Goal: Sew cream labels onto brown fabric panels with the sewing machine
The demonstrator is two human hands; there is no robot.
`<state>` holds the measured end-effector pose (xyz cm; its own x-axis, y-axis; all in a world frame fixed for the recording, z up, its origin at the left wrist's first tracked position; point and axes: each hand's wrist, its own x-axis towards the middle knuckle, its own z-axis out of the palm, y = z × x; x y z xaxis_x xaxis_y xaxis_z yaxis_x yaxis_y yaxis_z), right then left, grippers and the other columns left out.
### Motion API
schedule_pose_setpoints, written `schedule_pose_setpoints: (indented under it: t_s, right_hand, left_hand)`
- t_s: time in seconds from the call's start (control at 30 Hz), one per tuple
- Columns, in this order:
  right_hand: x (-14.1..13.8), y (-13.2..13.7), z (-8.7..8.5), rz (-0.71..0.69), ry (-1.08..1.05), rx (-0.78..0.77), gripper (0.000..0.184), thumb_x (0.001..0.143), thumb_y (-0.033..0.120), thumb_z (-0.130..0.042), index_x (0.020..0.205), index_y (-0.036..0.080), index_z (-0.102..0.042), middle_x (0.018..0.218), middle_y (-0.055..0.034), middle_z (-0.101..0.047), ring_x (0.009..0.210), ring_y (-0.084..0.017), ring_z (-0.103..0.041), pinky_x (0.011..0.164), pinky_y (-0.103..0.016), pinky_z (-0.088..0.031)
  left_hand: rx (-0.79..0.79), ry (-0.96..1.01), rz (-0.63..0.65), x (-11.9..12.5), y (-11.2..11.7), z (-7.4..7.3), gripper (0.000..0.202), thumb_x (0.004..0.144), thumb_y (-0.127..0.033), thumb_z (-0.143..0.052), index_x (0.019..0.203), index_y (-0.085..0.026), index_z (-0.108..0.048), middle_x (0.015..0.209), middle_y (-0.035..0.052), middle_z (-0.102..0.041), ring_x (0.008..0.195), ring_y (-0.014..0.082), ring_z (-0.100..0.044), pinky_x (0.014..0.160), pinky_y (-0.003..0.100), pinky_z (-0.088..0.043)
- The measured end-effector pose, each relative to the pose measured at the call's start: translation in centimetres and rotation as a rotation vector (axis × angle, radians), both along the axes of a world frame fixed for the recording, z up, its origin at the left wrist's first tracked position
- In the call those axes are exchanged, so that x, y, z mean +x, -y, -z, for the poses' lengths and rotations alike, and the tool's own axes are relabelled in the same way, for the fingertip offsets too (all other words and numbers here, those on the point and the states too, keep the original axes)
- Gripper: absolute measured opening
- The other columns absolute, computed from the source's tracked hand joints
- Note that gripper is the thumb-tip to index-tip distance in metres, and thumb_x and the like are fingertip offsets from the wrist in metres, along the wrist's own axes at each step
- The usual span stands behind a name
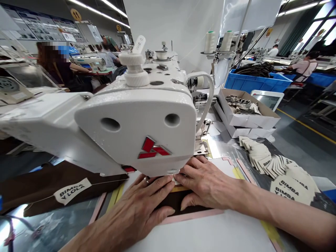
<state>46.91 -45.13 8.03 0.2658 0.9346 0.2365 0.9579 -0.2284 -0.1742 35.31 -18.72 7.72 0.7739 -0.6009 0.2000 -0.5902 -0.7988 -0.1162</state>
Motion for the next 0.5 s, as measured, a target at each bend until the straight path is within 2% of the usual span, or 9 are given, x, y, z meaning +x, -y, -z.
schedule_pose_setpoints:
  t_s: [0.13, 0.33, 0.5]
  right_hand:
    - [0.4, 0.4, 0.2, -0.032, -0.004, 0.035, 0.061, 0.106, 0.071, -0.050, 0.130, 0.018, -0.068, 0.131, -0.0092, -0.070, 0.114, -0.028, -0.057, 0.099, -0.045, -0.044]
    - [1.2, 0.7, 0.2, -0.110, 0.071, 0.076, 0.052, 0.112, 0.060, -0.048, 0.139, 0.018, -0.065, 0.142, -0.0082, -0.068, 0.120, -0.027, -0.057, 0.104, -0.046, -0.042]
    - [1.2, 0.7, 0.2, -0.127, 0.084, 0.072, 0.050, 0.113, 0.056, -0.048, 0.143, 0.018, -0.063, 0.145, -0.0080, -0.067, 0.122, -0.027, -0.057, 0.103, -0.046, -0.044]
  left_hand:
    - [-0.034, 0.017, 0.003, 0.0, 0.2, 0.1, 0.054, 0.103, -0.041, -0.064, 0.153, -0.023, -0.055, 0.150, 0.0039, -0.064, 0.131, 0.0236, -0.066, 0.117, 0.038, -0.044]
    - [-0.066, 0.016, -0.032, -0.3, 0.5, 0.3, 0.048, 0.103, -0.038, -0.066, 0.149, -0.024, -0.059, 0.150, 0.0025, -0.065, 0.130, 0.0225, -0.066, 0.117, 0.035, -0.043]
    - [-0.070, 0.056, -0.014, -0.3, 0.8, 0.0, 0.048, 0.105, -0.043, -0.064, 0.148, -0.023, -0.060, 0.149, 0.0032, -0.065, 0.128, 0.0235, -0.067, 0.117, 0.036, -0.043]
